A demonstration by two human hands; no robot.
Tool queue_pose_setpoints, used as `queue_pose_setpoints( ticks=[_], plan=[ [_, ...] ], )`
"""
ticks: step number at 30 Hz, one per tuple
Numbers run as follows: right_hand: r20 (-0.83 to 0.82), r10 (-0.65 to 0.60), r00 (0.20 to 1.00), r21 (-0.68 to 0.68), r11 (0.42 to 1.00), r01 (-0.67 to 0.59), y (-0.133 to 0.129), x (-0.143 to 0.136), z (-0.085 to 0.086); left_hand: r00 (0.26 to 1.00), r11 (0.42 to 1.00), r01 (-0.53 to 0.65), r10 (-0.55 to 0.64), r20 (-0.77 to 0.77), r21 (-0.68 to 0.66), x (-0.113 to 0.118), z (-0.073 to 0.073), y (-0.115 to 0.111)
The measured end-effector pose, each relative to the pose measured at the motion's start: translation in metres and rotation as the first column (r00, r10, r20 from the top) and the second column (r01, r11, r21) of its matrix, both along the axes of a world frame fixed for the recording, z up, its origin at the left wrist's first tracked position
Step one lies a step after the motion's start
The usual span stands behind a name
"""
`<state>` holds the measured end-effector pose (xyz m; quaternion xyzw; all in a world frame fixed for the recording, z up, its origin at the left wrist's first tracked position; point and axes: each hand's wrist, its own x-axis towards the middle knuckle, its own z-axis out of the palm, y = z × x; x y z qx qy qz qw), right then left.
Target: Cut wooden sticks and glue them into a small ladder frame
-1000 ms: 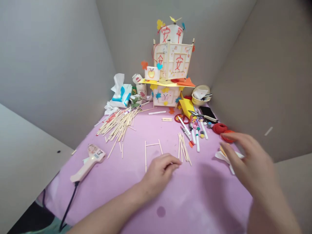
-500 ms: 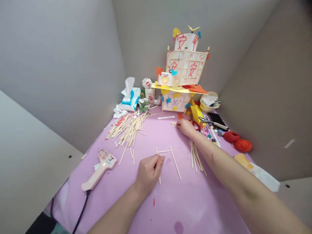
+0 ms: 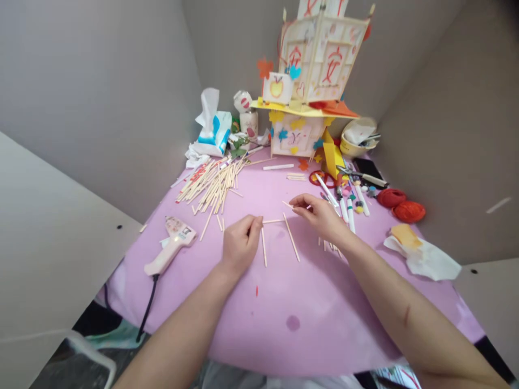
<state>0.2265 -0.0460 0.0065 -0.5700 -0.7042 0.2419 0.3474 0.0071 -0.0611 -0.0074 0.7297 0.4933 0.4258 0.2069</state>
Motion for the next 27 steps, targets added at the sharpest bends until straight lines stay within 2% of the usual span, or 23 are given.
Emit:
queue_pose_setpoints(
  ticks=[3,8,11,14,27],
  plan=[
    [-0.03,-0.004,1.0,0.005,1.0,0.004,-0.037,-0.012,0.003,1.0,0.996,0.021,-0.022,-0.018,-0.084,-0.004,0.001,0.001],
    [0.151,0.088,0.985,0.032,0.995,-0.094,-0.069,-0.033,-0.004,0.979,0.984,0.12,-0.14,-0.147,-0.133,-0.019,-0.001,-0.01],
    [0.283,0.12,0.951,-0.003,0.992,-0.124,-0.075,-0.044,-0.01,0.927,0.955,0.244,-0.281,-0.249,-0.167,-0.027,-0.002,-0.017],
    [0.368,0.121,0.922,-0.023,0.992,-0.121,-0.077,-0.051,-0.014,0.892,0.932,0.309,-0.353,-0.281,-0.192,-0.032,-0.003,-0.02],
    [0.486,0.088,0.87,-0.041,0.996,-0.078,-0.08,-0.052,-0.02,0.86,0.9,0.355,-0.421,-0.287,-0.254,-0.034,-0.004,-0.022]
  ],
)
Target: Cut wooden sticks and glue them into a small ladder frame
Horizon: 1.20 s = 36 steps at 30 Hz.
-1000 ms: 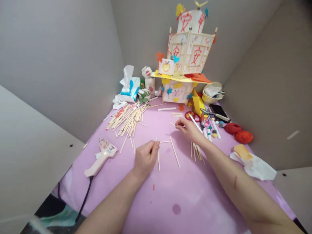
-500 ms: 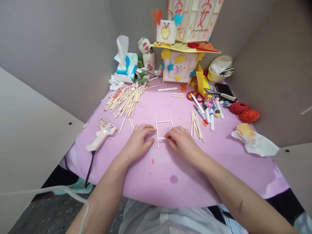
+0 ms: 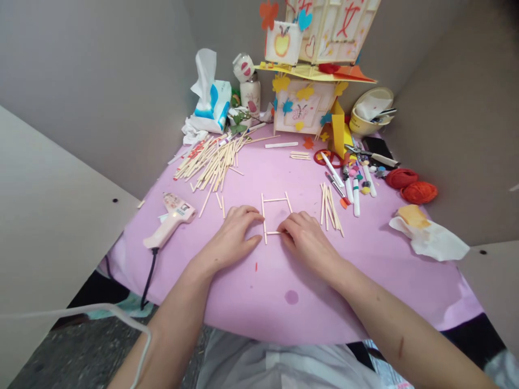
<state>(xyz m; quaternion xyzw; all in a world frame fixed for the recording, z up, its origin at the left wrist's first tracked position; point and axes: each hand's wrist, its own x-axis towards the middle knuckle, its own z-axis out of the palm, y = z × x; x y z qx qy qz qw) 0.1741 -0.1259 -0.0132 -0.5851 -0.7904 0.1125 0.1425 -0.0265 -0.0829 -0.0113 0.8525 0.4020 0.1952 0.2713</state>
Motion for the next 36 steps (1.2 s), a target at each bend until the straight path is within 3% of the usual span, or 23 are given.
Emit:
queue_pose_setpoints(
  ticks=[22,28,32,36],
  plan=[
    [-0.043,0.016,0.999,0.06,0.998,-0.013,0.0,-0.001,0.001,1.0,1.0,-0.001,0.001,0.014,0.002,0.002,0.001,0.001],
    [-0.206,-0.086,0.975,0.087,0.991,0.106,-0.009,0.027,0.011,0.998,0.995,-0.023,0.018,0.058,0.095,0.008,0.003,-0.001],
    [-0.304,-0.136,0.943,0.009,0.989,0.146,-0.016,0.049,0.001,0.999,0.983,-0.039,0.034,0.034,0.178,0.018,-0.001,-0.004],
    [-0.274,-0.162,0.948,-0.035,0.987,0.159,-0.021,0.05,-0.007,0.999,0.981,-0.02,0.027,-0.038,0.193,0.026,-0.006,-0.007]
  ],
)
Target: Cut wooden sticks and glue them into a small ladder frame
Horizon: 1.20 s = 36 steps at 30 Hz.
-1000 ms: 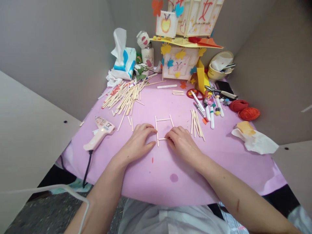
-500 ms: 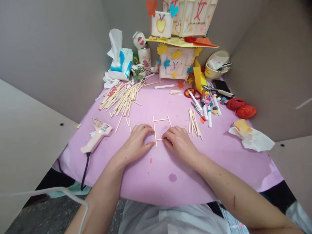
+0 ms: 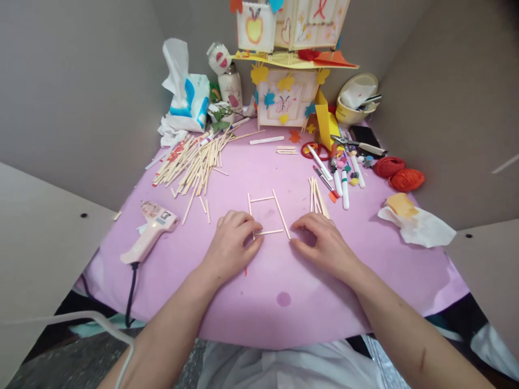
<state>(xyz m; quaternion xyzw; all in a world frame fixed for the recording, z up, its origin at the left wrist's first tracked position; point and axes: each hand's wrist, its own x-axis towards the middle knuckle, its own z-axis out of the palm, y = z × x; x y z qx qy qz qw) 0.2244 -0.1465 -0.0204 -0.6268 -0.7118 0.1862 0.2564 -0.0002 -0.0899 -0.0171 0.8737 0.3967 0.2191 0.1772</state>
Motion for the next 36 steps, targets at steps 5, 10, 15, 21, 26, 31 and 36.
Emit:
queue_pose_setpoints(
  ticks=[5,10,15,21,26,31,36],
  plan=[
    [0.098,-0.033,0.995,0.024,0.999,0.031,-0.003,-0.009,0.001,0.999,1.0,-0.008,0.008,-0.032,-0.004,0.004,-0.002,0.001],
    [0.117,-0.033,0.993,0.039,0.999,0.028,-0.002,-0.009,-0.001,0.999,1.0,-0.006,0.005,-0.035,-0.009,0.004,-0.003,0.003],
    [0.107,-0.025,0.994,0.033,0.999,0.021,-0.003,-0.011,-0.001,0.999,1.0,-0.002,0.001,-0.038,-0.01,0.006,-0.005,0.004],
    [0.104,-0.023,0.994,0.039,0.999,0.019,-0.004,-0.012,-0.003,0.999,1.0,-0.008,0.008,-0.035,-0.005,0.006,-0.004,0.004],
    [0.099,-0.014,0.995,0.041,0.999,0.01,-0.004,-0.014,-0.003,1.0,1.0,-0.009,0.009,-0.026,0.004,0.007,-0.004,0.004],
    [0.099,-0.015,0.995,0.036,0.999,0.011,-0.004,-0.015,-0.003,1.0,1.0,-0.015,0.015,-0.025,0.012,0.007,-0.004,0.004],
    [0.086,-0.01,0.996,0.035,0.999,0.007,-0.004,-0.015,-0.002,1.0,1.0,-0.018,0.018,-0.008,-0.003,0.006,-0.002,0.004]
  ],
)
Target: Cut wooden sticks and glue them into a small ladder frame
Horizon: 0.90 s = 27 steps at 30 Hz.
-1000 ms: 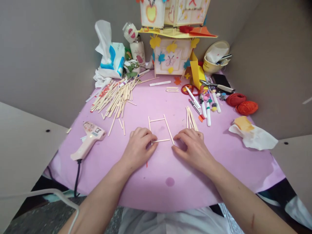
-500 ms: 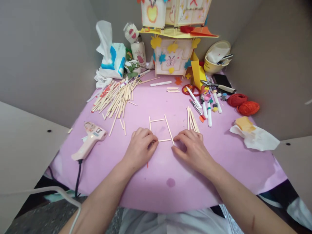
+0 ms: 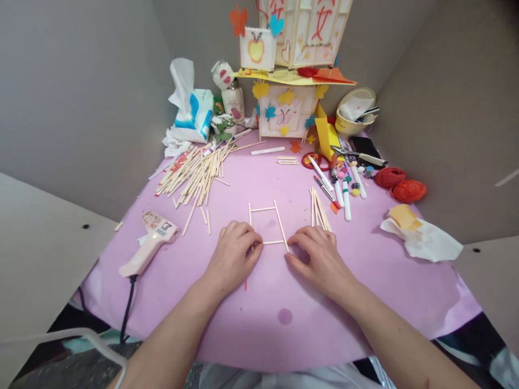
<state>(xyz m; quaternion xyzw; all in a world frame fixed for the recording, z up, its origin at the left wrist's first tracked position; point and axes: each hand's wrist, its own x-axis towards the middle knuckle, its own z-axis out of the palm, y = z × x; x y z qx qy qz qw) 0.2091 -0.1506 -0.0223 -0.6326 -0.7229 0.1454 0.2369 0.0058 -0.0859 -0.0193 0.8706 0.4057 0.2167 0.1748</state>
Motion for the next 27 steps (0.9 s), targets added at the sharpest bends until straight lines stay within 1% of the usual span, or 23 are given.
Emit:
queue_pose_setpoints(
  ticks=[3,7,11,15,27],
  plan=[
    [-0.005,-0.002,1.0,-0.002,1.0,0.002,-0.001,0.001,0.0,1.0,0.999,-0.024,0.024,-0.006,-0.033,-0.007,0.004,0.0],
    [0.004,-0.015,1.0,0.0,1.0,0.015,-0.001,0.002,0.001,0.996,0.993,-0.071,0.066,-0.058,-0.094,-0.025,0.01,0.001],
    [0.025,-0.018,1.0,0.002,1.0,0.018,0.0,0.002,0.001,0.994,0.98,-0.069,0.051,-0.099,-0.186,-0.035,0.014,0.004],
    [0.037,-0.01,0.999,-0.007,1.0,0.011,0.0,0.001,0.0,0.994,0.974,-0.043,0.018,-0.11,-0.224,-0.033,0.015,0.005],
    [0.04,-0.013,0.999,0.007,1.0,0.013,0.001,0.0,-0.002,0.994,0.979,-0.051,0.031,-0.105,-0.198,-0.028,0.009,0.003]
  ],
)
